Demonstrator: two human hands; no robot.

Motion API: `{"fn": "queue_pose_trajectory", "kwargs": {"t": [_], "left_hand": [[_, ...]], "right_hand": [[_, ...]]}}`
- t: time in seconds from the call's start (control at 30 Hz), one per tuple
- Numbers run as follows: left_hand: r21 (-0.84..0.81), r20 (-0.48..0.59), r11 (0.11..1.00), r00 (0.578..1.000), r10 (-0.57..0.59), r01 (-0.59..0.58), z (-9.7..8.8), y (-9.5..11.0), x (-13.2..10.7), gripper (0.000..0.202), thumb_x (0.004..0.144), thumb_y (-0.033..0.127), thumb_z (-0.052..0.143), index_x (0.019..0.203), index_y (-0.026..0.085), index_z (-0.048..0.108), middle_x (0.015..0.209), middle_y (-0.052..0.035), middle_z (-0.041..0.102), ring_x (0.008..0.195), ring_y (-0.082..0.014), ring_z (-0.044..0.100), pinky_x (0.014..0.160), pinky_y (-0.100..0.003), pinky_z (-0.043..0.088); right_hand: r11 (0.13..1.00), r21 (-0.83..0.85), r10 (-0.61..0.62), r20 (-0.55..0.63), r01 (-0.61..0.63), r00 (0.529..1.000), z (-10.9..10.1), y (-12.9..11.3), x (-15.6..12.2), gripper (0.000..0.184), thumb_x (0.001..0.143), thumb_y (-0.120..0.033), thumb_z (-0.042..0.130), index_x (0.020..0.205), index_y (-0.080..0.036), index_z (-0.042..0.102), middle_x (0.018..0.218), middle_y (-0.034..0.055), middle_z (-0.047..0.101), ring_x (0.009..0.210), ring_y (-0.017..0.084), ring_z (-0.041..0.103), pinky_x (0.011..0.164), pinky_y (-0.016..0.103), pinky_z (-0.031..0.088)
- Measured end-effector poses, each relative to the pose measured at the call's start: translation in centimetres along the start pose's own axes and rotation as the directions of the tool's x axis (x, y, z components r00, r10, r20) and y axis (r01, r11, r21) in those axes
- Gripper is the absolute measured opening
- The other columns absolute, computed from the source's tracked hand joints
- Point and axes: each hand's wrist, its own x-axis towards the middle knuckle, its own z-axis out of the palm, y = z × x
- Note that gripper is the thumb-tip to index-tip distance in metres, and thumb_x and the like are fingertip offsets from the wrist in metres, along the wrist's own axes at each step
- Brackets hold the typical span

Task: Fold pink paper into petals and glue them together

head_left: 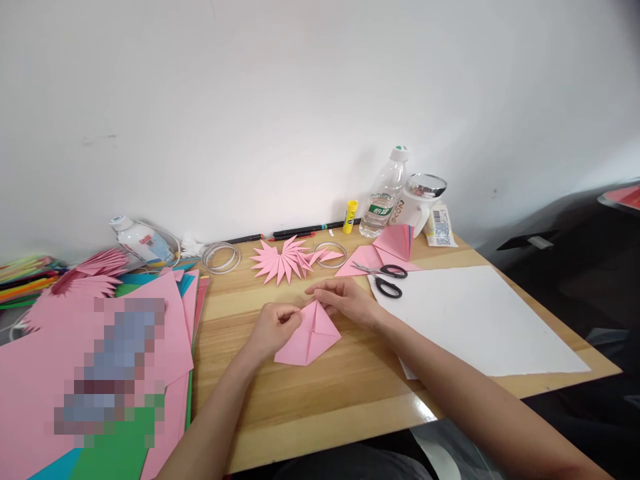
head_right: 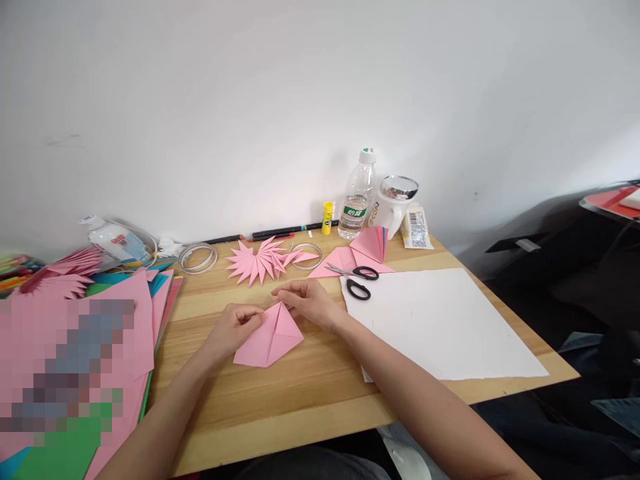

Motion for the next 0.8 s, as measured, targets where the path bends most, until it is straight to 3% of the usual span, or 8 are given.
{"fn": "queue_pose_trajectory", "kwargs": {"t": [0.17,0.43,0.63,0.8], "left_hand": [[0.009,-0.023,1.000,1.000,0.013,-0.013,0.01,0.15,-0.05,0.030,0.069,0.028,0.044,0.044,0.018,0.029,0.046,0.0048,0.025,0.045,-0.0075,0.025,0.045,-0.023,0.016],[-0.051,-0.046,0.999,0.999,-0.006,0.003,0.37,-0.06,0.15,0.028,0.066,0.027,0.043,0.044,0.018,0.028,0.048,0.0051,0.023,0.046,-0.0070,0.024,0.044,-0.022,0.016],[-0.259,-0.005,0.962,0.996,-0.092,0.088,0.23,-0.62,0.18,0.024,0.067,0.029,0.049,0.050,0.013,0.053,0.048,0.0036,0.043,0.046,-0.0074,0.033,0.045,-0.020,0.022],[-0.439,0.061,0.887,0.990,-0.131,0.144,0.14,-0.71,0.11,0.022,0.066,0.028,0.054,0.067,0.011,0.068,0.054,-0.0003,0.057,0.050,-0.0100,0.044,0.047,-0.020,0.029]], "right_hand": [[0.996,-0.060,-0.062,-0.038,0.060,0.997,-0.11,0.30,0.02,0.033,0.063,-0.036,0.071,0.086,-0.013,0.067,0.070,0.0028,0.067,0.060,0.012,0.059,0.056,0.024,0.045],[0.979,-0.160,-0.147,-0.113,0.128,0.983,0.25,0.46,0.12,0.024,0.065,-0.028,0.064,0.083,-0.012,0.066,0.063,0.0006,0.062,0.053,0.009,0.050,0.049,0.021,0.036],[0.976,-0.174,-0.162,-0.182,0.130,0.970,-0.15,0.46,0.40,0.027,0.064,-0.027,0.064,0.086,-0.012,0.064,0.053,-0.0046,0.054,0.047,0.007,0.045,0.045,0.020,0.032],[0.979,-0.152,-0.164,-0.217,0.132,0.962,-0.27,0.49,0.43,0.028,0.065,-0.029,0.064,0.089,-0.014,0.063,0.068,0.0010,0.065,0.058,0.012,0.057,0.053,0.023,0.041]]}}
